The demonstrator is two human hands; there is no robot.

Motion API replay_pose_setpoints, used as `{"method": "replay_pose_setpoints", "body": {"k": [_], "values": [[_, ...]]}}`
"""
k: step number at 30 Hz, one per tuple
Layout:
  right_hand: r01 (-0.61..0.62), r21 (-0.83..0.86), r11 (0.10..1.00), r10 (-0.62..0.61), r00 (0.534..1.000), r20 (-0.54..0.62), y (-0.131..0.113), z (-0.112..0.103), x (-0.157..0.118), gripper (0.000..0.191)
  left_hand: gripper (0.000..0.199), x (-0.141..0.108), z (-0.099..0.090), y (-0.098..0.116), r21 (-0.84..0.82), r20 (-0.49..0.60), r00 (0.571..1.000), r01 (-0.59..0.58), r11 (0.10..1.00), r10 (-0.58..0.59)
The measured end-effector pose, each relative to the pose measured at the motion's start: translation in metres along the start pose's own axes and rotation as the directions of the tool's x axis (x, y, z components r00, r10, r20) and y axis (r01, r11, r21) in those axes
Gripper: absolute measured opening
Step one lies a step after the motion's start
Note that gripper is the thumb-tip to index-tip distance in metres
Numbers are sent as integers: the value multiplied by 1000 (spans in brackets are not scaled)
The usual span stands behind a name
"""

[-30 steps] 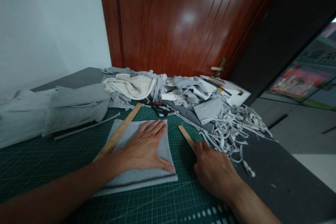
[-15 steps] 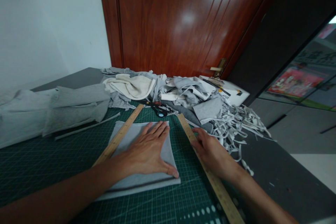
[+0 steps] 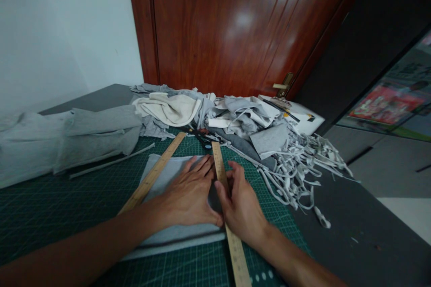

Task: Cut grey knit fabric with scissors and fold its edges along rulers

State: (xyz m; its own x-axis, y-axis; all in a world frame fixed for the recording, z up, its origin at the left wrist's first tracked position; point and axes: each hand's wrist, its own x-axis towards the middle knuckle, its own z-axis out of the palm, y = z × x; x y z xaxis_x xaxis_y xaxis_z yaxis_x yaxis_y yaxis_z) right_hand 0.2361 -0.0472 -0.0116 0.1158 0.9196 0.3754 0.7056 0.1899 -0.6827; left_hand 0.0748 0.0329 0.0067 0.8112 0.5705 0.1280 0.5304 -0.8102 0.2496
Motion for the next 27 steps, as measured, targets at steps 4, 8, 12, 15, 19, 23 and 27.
{"method": "replay_pose_setpoints", "body": {"k": [4,8,12,15,19,23,27], "values": [[130,-199,971,-135,991,-14,3,-6,-10,43,132,0,0,1,-9,8,1000,13,1000,-13],[186,-282,941,-174,982,68,6,-11,-13,46,147,1,-2,1,13,86,994,61,998,-62],[223,-321,920,-193,973,125,6,-13,-15,40,139,2,-5,1,18,102,993,58,998,-59],[229,-321,919,-199,972,122,5,-12,-15,39,131,0,-5,0,11,39,999,35,999,-36],[248,-328,911,-214,967,137,5,-12,-13,39,101,-3,-5,-1,-36,-26,1000,-7,999,7],[236,-350,906,-186,968,171,0,-15,-11,35,64,-2,-4,-6,-113,-87,996,-21,993,12],[133,-432,892,-42,976,214,-15,-23,-5,32,62,1,-4,-8,-98,-112,994,-8,995,-4]]}}
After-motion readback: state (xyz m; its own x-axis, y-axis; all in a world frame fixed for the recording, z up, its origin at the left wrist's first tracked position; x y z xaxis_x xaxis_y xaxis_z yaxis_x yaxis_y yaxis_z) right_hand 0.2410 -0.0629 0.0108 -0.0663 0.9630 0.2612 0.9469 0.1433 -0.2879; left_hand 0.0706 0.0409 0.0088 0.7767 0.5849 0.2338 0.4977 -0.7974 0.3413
